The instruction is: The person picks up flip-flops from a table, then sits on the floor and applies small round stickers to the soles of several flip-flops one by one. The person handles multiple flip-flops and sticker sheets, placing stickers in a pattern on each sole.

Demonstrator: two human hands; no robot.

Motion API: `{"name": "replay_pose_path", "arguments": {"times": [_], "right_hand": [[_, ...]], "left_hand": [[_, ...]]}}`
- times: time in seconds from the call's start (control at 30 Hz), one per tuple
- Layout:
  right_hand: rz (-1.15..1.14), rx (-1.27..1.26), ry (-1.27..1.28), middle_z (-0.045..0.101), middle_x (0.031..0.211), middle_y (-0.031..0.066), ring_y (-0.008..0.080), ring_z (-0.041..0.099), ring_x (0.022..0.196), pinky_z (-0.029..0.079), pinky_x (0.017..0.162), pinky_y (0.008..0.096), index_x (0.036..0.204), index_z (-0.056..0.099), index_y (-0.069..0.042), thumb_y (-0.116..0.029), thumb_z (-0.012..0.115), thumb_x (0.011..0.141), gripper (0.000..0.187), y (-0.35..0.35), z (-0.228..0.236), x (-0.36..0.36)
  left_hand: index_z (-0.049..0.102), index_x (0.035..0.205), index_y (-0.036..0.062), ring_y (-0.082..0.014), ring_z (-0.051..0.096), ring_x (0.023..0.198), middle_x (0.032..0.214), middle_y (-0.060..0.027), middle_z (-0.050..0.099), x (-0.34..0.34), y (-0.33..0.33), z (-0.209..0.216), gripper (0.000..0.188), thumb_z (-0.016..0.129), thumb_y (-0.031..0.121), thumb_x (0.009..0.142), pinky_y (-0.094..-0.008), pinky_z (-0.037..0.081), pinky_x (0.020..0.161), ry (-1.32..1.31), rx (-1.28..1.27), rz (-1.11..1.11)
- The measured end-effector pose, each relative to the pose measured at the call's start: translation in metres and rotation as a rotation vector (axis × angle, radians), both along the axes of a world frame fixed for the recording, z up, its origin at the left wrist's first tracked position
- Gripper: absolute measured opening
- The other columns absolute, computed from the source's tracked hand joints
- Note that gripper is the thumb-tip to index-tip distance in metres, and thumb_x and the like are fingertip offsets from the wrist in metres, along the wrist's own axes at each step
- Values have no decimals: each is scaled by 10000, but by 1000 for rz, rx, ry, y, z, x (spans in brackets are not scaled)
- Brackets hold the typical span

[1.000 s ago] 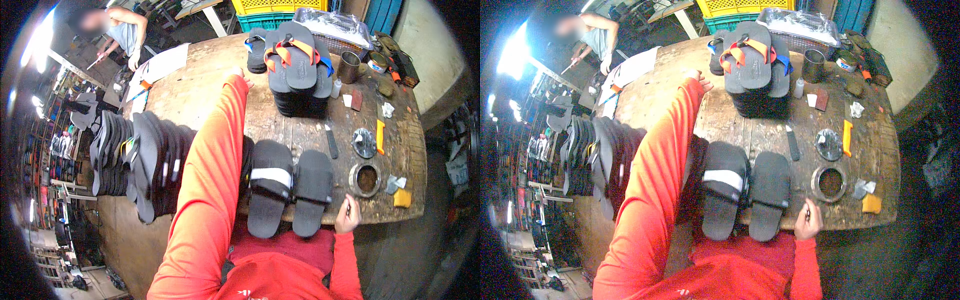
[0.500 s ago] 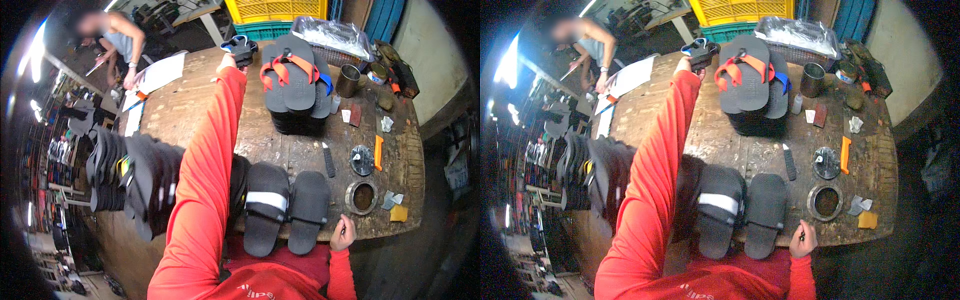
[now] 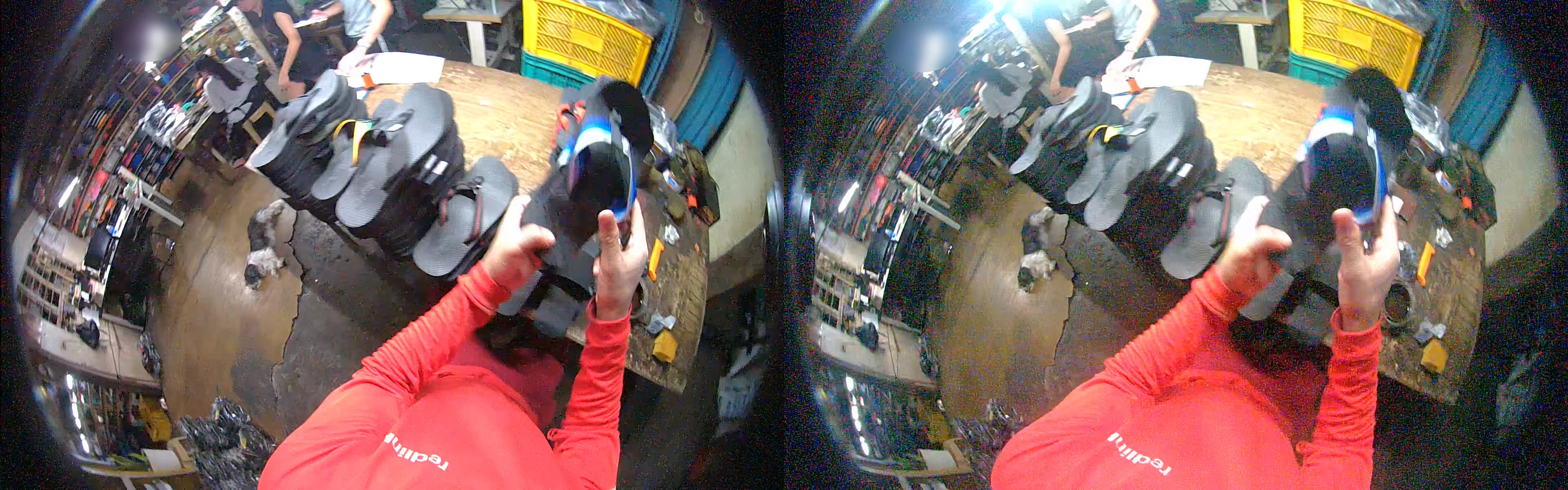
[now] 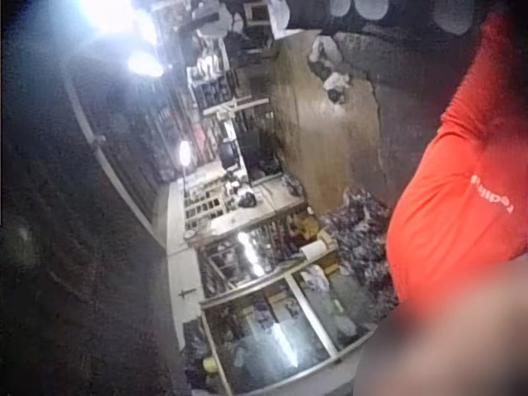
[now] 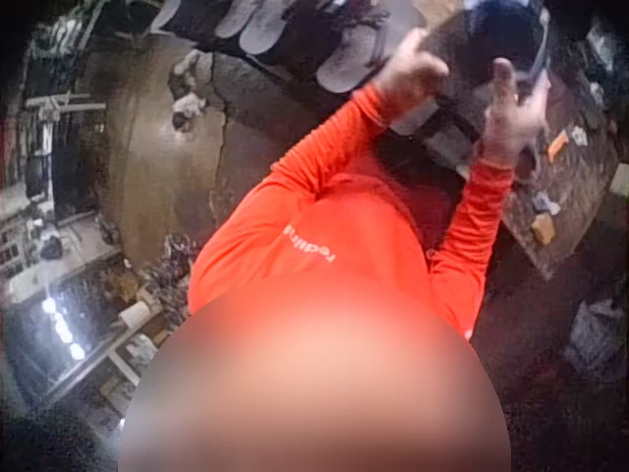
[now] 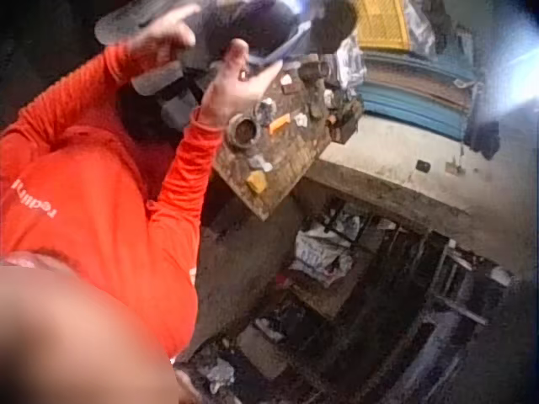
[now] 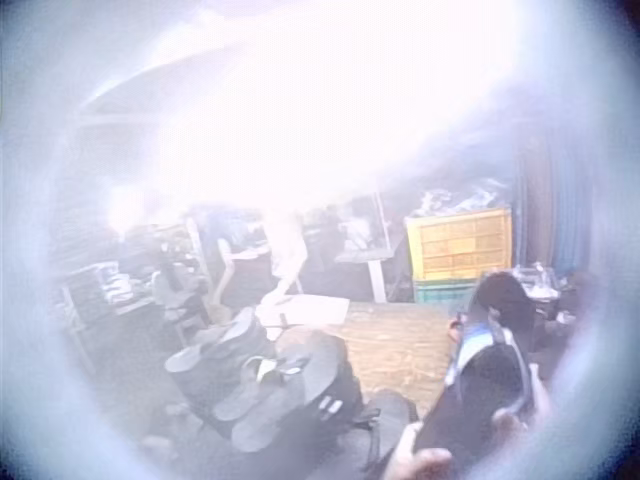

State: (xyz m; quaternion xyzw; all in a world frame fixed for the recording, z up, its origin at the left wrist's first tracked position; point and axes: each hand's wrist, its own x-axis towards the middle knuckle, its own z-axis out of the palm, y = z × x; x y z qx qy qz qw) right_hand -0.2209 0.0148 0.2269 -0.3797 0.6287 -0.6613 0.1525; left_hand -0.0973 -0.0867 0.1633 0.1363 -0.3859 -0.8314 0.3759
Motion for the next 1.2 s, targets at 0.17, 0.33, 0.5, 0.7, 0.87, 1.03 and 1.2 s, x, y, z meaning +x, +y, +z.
{"name": "replay_pose_path", "arguments": {"times": [0.17,0.33,0.5,0.7,0.87,1.03,1.2], "right_hand": [[-77,-323,-178,584,1021,26,113,548,895,452,806,248,1208,513,-17,-279,589,956,372,-10,-36,30],[-205,-152,279,641,1038,136,218,603,962,467,846,325,1129,581,-41,-304,495,996,308,10,-77,19],[-372,-73,386,637,968,143,258,622,965,455,884,330,1125,571,-33,-2,473,911,238,33,-76,9],[-204,-10,-279,639,920,2,70,560,799,437,706,219,1093,610,-2,-168,645,912,248,61,-57,-24],[-198,-109,-4,591,822,-50,25,490,695,395,611,190,1104,576,-32,-115,659,904,232,51,-87,-11],[-240,-210,56,624,933,11,48,539,764,427,650,201,1154,530,-19,-98,643,911,279,49,-95,-2],[-222,-183,84,630,979,33,68,573,827,450,705,214,1156,531,-10,-102,639,913,281,54,-92,-2]], "left_hand": [[314,1269,54,-136,501,1002,1141,-80,482,25,45,-24,710,754,161,722,-304,448,867,-119,-428,192],[364,1304,59,-168,575,999,1130,-58,557,31,28,-46,553,624,295,878,-300,474,877,54,-260,13],[418,1321,30,-310,665,910,1038,-187,642,46,22,-52,678,450,580,926,-428,556,806,143,74,-200],[386,1390,68,-471,620,914,1132,-297,591,54,10,-58,1210,229,969,599,-560,533,790,227,361,-339],[361,1399,17,-421,630,965,1210,-236,567,48,17,-62,1263,185,968,587,-565,540,798,272,242,-434],[388,1370,-14,-320,633,1020,1212,-174,586,57,19,-69,792,621,537,850,-471,524,891,248,135,-430],[496,1288,9,-231,652,964,1110,-112,644,63,4,-84,376,558,110,932,-369,527,889,-117,-148,-88]]}}
